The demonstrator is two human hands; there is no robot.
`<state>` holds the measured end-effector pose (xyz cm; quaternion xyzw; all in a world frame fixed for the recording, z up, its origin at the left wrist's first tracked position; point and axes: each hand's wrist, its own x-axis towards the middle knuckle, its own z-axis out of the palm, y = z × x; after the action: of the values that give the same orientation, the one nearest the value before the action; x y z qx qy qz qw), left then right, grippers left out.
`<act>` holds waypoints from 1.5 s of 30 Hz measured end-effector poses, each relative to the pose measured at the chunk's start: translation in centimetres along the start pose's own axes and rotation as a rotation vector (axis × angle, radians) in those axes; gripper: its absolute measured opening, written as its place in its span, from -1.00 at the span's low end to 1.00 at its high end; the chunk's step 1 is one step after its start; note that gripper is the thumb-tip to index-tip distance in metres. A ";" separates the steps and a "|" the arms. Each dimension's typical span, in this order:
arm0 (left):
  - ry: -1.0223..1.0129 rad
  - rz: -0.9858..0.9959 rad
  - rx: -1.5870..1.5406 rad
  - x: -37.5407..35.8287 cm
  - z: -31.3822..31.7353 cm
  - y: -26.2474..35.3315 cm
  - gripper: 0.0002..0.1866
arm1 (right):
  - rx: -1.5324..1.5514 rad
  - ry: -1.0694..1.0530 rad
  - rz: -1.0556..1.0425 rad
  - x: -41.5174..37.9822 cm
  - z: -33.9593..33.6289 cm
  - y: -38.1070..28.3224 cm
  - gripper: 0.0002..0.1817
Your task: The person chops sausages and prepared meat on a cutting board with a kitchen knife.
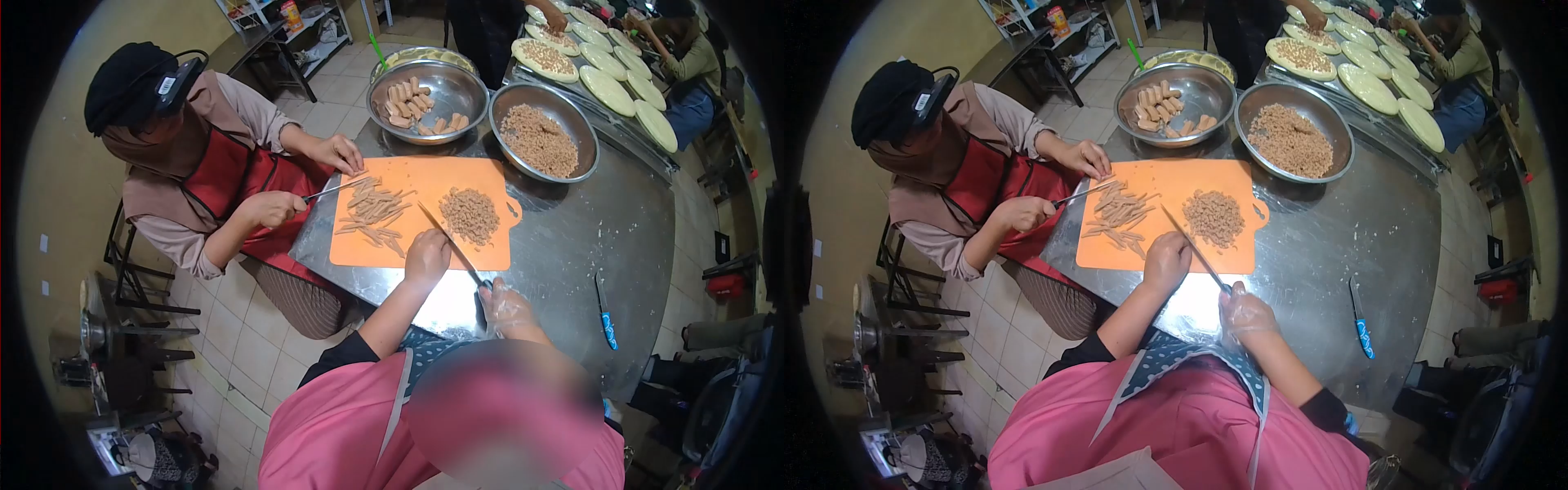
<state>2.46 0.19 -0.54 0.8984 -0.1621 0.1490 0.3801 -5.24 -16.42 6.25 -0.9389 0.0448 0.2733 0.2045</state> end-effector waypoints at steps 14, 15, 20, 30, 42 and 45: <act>0.038 -0.154 -0.024 0.1 0.2 -0.4 -0.93 | 0.008 -0.001 0.029 -1.2 0.1 -0.6 -0.56; 0.035 -0.150 -0.026 0.1 0.1 -0.2 -0.93 | 0.029 0.016 0.018 -0.4 0.5 -0.7 -0.56; 0.096 -0.229 -0.158 0.0 -0.3 0.1 -0.89 | 0.115 0.052 -0.015 0.5 0.0 -1.3 -0.56; 0.004 -0.269 -0.104 0.7 -0.9 0.2 -0.89 | 0.053 -0.022 0.016 -0.2 0.5 -1.3 -0.55; -0.010 -0.137 0.007 0.3 -0.8 -0.5 -0.92 | 0.047 -0.053 0.009 -1.4 0.2 -0.8 -0.55; 0.026 -0.133 -0.038 0.2 -0.5 -0.7 -0.92 | 0.084 -0.030 -0.014 0.2 0.3 -0.9 -0.55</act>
<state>2.83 0.96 -0.58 0.8977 -0.0999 0.1320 0.4084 -5.03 -15.46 6.22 -0.9256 0.0469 0.2836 0.2463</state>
